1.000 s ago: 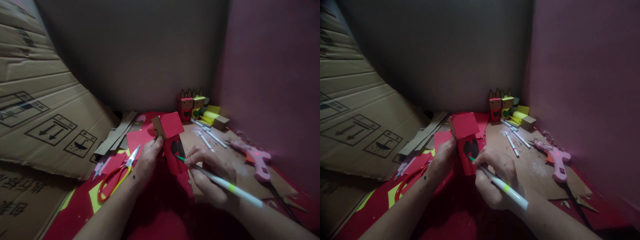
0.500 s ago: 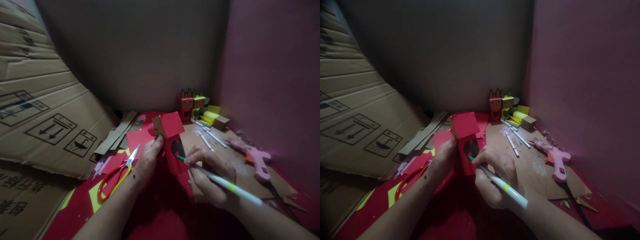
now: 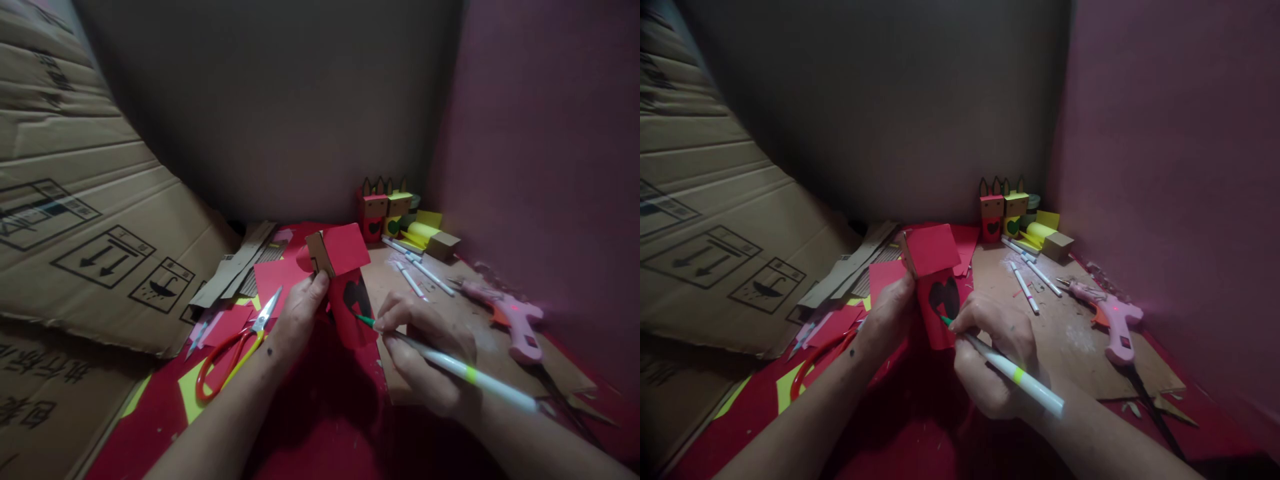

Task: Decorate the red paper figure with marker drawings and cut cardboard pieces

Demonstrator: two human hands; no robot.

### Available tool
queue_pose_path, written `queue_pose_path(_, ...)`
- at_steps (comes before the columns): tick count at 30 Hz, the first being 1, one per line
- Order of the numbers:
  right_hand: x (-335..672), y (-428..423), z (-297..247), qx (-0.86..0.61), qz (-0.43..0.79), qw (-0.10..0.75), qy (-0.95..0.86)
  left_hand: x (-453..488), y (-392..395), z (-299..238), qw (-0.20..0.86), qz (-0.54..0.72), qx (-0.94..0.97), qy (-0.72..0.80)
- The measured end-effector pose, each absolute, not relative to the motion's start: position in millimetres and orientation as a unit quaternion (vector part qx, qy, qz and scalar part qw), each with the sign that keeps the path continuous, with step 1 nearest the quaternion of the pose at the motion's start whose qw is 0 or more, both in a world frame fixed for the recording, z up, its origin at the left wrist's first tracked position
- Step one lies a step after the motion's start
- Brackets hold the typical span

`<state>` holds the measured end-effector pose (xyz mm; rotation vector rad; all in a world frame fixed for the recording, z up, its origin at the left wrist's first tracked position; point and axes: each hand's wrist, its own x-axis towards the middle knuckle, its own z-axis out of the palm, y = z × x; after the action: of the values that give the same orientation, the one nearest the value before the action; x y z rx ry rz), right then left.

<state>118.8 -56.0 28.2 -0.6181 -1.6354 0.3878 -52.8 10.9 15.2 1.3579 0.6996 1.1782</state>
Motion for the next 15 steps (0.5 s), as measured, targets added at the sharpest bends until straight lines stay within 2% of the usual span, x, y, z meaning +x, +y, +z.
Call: queue_pose_path(15,119.1,-55.9,28.0,-0.279,0.165,0.628,-0.708,-52.9,11.0,13.8,0.575,0.507,0.57,0.294)
